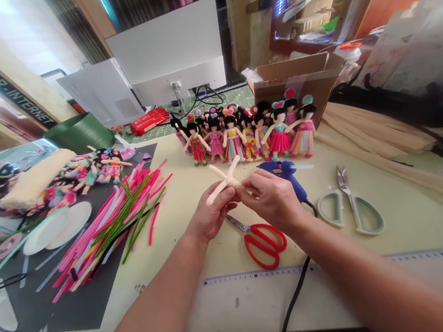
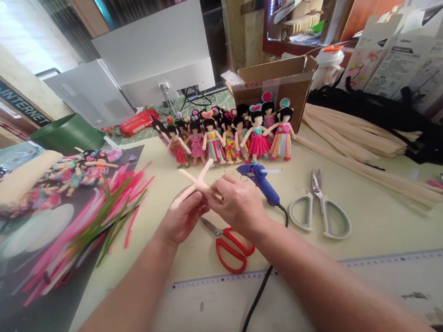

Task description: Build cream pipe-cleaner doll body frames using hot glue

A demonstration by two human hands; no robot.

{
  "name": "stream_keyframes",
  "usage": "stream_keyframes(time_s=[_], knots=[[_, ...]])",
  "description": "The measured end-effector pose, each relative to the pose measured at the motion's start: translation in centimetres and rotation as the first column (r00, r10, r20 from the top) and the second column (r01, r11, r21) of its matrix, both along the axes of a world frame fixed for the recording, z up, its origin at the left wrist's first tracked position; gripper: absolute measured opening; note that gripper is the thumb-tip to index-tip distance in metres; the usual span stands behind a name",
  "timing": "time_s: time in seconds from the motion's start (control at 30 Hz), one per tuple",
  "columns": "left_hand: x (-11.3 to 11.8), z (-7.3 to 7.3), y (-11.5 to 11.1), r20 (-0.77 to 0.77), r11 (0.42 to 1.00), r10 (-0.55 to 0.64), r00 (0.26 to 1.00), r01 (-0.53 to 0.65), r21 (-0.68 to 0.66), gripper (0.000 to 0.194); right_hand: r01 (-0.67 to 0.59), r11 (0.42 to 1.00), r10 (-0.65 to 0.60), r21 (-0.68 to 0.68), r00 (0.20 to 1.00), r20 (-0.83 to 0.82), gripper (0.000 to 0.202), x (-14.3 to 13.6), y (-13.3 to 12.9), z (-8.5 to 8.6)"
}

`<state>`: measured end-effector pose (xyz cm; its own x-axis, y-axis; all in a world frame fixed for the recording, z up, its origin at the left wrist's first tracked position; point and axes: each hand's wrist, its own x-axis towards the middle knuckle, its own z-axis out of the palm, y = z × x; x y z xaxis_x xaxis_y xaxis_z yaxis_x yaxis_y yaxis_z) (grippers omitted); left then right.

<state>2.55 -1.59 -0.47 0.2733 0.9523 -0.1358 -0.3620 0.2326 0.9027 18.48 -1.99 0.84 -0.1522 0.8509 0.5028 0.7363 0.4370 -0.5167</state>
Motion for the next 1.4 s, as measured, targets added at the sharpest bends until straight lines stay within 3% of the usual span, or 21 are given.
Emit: stream_keyframes(time_s=[0.13, 0.23, 0.33, 0.47, 0.6, 0.7, 0.83, 1.07, 1.4], knots=[[-0.3, -0.1, 0.1, -0.044, 0.996, 0.081, 0.996, -0.080, 0.035, 0.025, -0.096, 0.981, 0.077, -0.170, 0.990, -0.120, 0.019, -0.3, -0.2, 0.5], [-0.5, 0.0, 0.5, -0.064, 0.995, 0.089, 0.994, -0.087, 0.040, 0.025, -0.301, 0.847, 0.094, -0.438, 0.897, -0.432, 0.021, -0.1, 0.1, 1.0], [-0.6, 0.1, 0.6, -0.097, 0.996, 0.080, 0.992, -0.075, 0.053, 0.029, -0.444, 0.696, 0.000, -0.565, 0.786, -0.618, 0.026, 0.2, 0.5, 1.0], [-0.6, 0.4, 0.7, -0.119, 0.999, 0.024, 0.993, -0.022, 0.024, 0.034, -0.495, 0.627, -0.098, -0.602, 0.717, -0.690, 0.027, 0.3, 0.7, 0.6], [-0.8, 0.9, 0.6, -0.109, 0.996, -0.077, 0.991, 0.080, 0.025, 0.033, -0.538, 0.604, -0.138, -0.589, 0.657, -0.741, 0.030, 0.2, 0.8, 0.3], [-0.9, 1.0, 0.7, -0.130, 0.995, -0.078, 0.988, 0.085, 0.051, 0.027, -0.559, 0.589, -0.130, -0.583, 0.647, -0.751, 0.032, 0.3, 0.8, 0.3], [-1.1, 0.9, 0.8, -0.171, 0.992, -0.083, 0.982, 0.098, 0.077, 0.026, -0.578, 0.562, -0.086, -0.592, 0.671, -0.737, 0.033, 0.6, 0.9, 0.3], [-1.5, 0.7, 0.8, -0.266, 0.987, -0.107, 0.958, 0.135, 0.090, 0.029, -0.520, 0.616, 0.010, -0.591, 0.756, -0.655, 0.025, 1.0, 1.3, -0.2], [-1.7, 0.8, 0.8, -0.282, 0.978, -0.157, 0.947, 0.189, 0.090, 0.030, -0.574, 0.566, 0.056, -0.592, 0.743, -0.667, 0.026, 1.2, 1.4, -0.1]])
